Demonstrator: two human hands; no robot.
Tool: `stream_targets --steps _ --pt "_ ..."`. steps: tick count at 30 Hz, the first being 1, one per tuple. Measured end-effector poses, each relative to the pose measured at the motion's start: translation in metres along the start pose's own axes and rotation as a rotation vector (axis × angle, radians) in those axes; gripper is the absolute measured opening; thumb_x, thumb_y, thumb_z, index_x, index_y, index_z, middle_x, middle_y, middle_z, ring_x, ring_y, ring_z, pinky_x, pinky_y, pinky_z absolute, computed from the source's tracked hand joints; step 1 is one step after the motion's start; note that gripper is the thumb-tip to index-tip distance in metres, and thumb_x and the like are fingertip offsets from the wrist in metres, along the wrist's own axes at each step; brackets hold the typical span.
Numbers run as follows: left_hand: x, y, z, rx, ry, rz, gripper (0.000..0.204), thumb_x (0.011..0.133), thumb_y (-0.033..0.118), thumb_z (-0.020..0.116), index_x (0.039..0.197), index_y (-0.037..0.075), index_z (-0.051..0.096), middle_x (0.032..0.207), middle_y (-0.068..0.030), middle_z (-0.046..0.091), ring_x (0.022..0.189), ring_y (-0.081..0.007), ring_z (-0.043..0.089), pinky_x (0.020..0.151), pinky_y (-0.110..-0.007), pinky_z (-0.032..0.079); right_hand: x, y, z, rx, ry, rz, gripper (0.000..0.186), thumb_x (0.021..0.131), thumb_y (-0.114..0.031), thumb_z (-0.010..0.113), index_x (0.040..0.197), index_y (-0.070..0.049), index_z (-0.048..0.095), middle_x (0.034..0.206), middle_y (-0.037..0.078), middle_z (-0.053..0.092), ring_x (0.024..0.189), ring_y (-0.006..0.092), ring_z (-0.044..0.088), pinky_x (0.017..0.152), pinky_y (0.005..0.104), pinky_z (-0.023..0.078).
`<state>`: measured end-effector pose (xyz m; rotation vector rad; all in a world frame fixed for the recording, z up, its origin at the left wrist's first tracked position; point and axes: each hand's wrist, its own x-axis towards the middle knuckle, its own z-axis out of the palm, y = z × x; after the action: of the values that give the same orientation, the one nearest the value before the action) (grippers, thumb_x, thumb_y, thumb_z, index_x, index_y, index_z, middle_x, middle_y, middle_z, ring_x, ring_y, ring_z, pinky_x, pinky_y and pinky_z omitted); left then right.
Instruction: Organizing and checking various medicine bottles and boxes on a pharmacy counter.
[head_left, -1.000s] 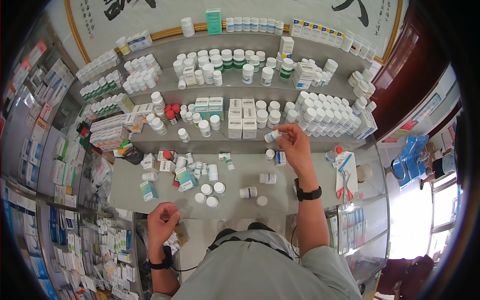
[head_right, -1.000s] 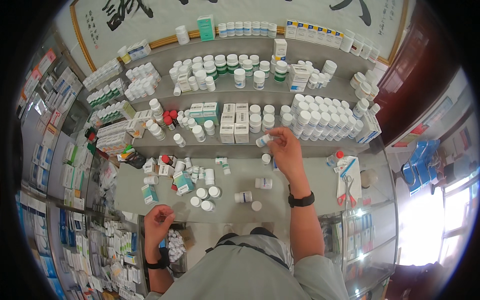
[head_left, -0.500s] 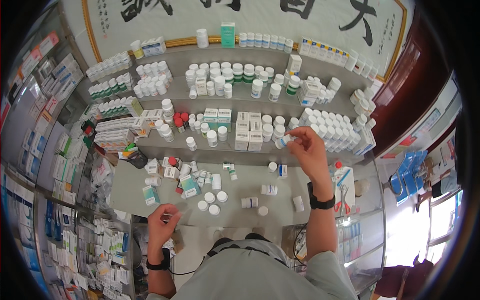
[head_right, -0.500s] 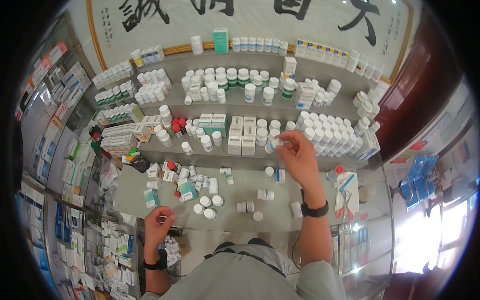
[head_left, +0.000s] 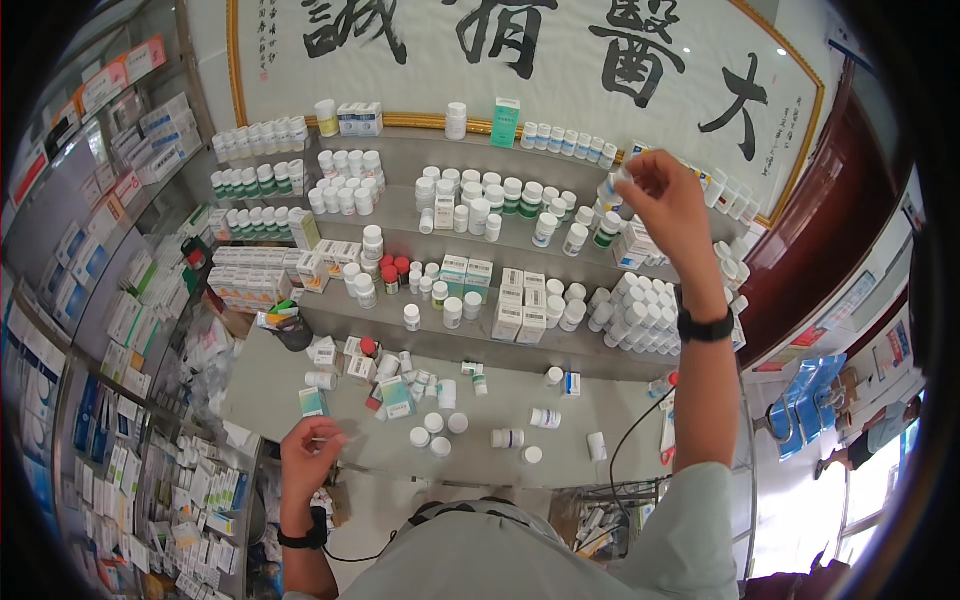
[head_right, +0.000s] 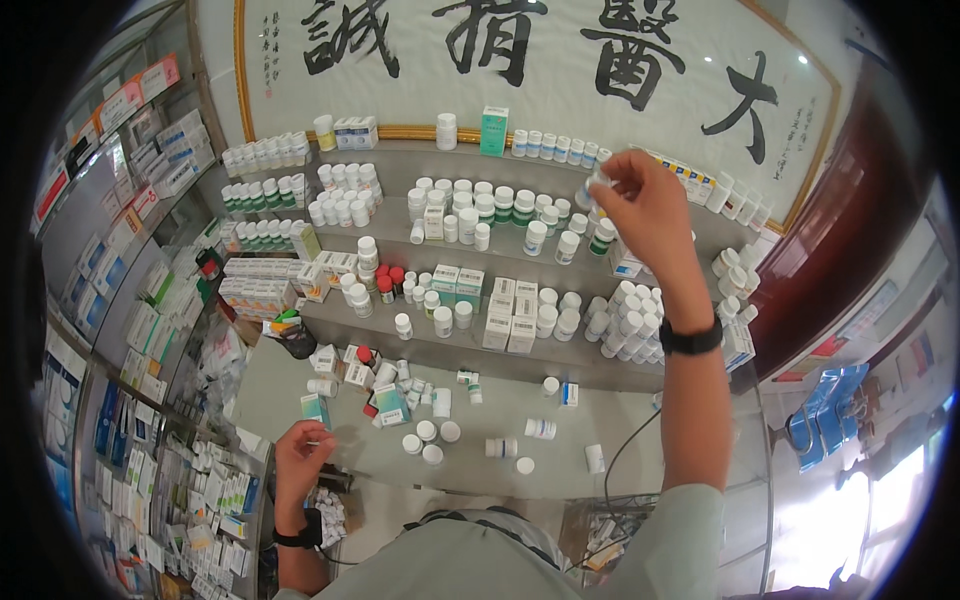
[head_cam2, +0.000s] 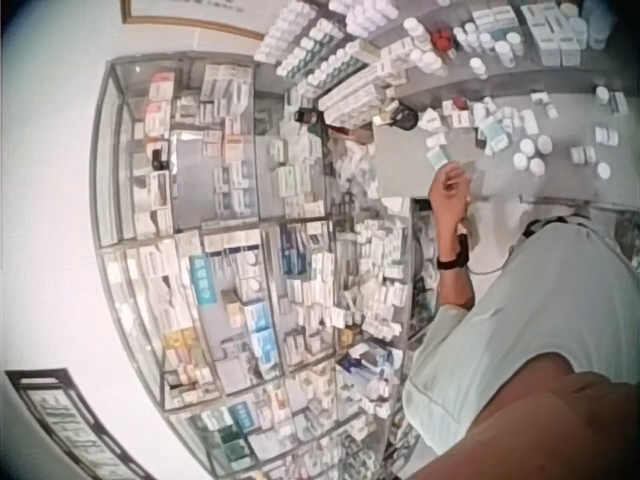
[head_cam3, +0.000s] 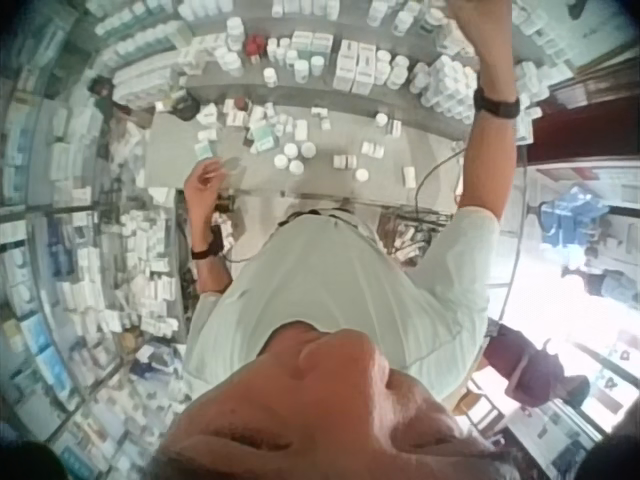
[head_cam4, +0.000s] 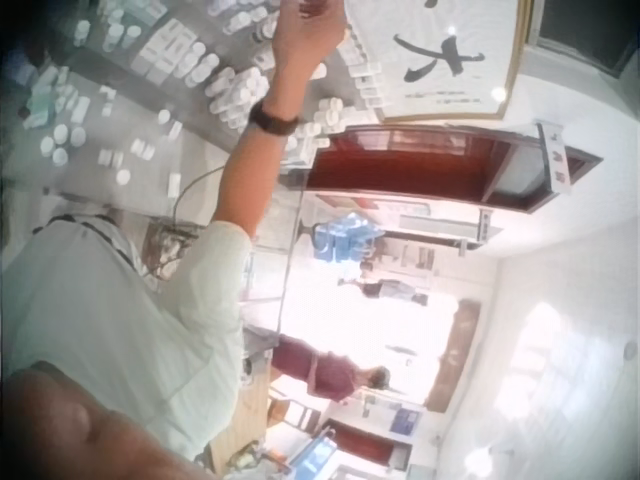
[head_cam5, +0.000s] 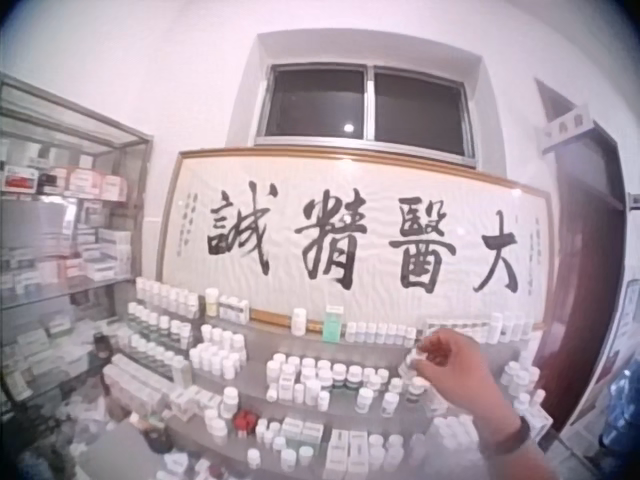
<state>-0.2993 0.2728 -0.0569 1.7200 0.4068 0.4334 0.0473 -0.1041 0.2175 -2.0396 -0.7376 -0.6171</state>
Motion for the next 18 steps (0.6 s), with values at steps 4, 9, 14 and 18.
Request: stream_targets --steps 4,9,14,18 --pt "-0.003 -0.005 -0.017 -0.032 0.042 -0.009 0.029 0.088 -0.001 0.077 0.115 0.002 0.066 0.096 -0.0052 0.073 0.088 -0.0105 0.068 0.074 -0.024 0.053 0.050 0.012 0.010 -0.142 0.034 -0.045 0.025 0.080 -0.013 0.077 0.099 0.001 0.070 0.091 0.011 0.074 0.083 0.0200 0.072 0.078 0.0322 0.057" --pt "0.004 -0.004 -0.023 -0.077 0.070 -0.006 0.033 0.088 0.000 0.076 0.118 0.003 0.064 0.096 -0.0049 0.073 0.086 -0.0104 0.067 0.073 -0.024 0.051 0.092 0.038 0.044 -0.157 -0.003 -0.060 0.025 0.078 -0.014 0.080 0.096 0.000 0.072 0.092 0.013 0.076 0.083 0.0236 0.075 0.077 0.0360 0.059" --pt "0.009 -0.004 -0.022 -0.059 0.056 -0.012 0.035 0.088 0.000 0.076 0.120 0.002 0.063 0.095 -0.0050 0.073 0.084 -0.0096 0.066 0.072 -0.024 0.050 0.120 0.049 0.109 -0.215 -0.118 -0.087 0.022 0.076 -0.015 0.080 0.094 -0.003 0.072 0.091 0.013 0.075 0.085 0.0282 0.074 0.078 0.0386 0.058" --pt "0.005 0.001 -0.019 -0.083 0.065 -0.011 0.037 0.087 -0.001 0.076 0.121 0.002 0.062 0.096 -0.0053 0.073 0.085 -0.0098 0.066 0.073 -0.024 0.050 0.131 0.058 0.144 -0.283 -0.110 -0.118 0.019 0.076 -0.012 0.076 0.093 -0.004 0.073 0.093 0.016 0.075 0.090 0.0355 0.072 0.081 0.0441 0.057"
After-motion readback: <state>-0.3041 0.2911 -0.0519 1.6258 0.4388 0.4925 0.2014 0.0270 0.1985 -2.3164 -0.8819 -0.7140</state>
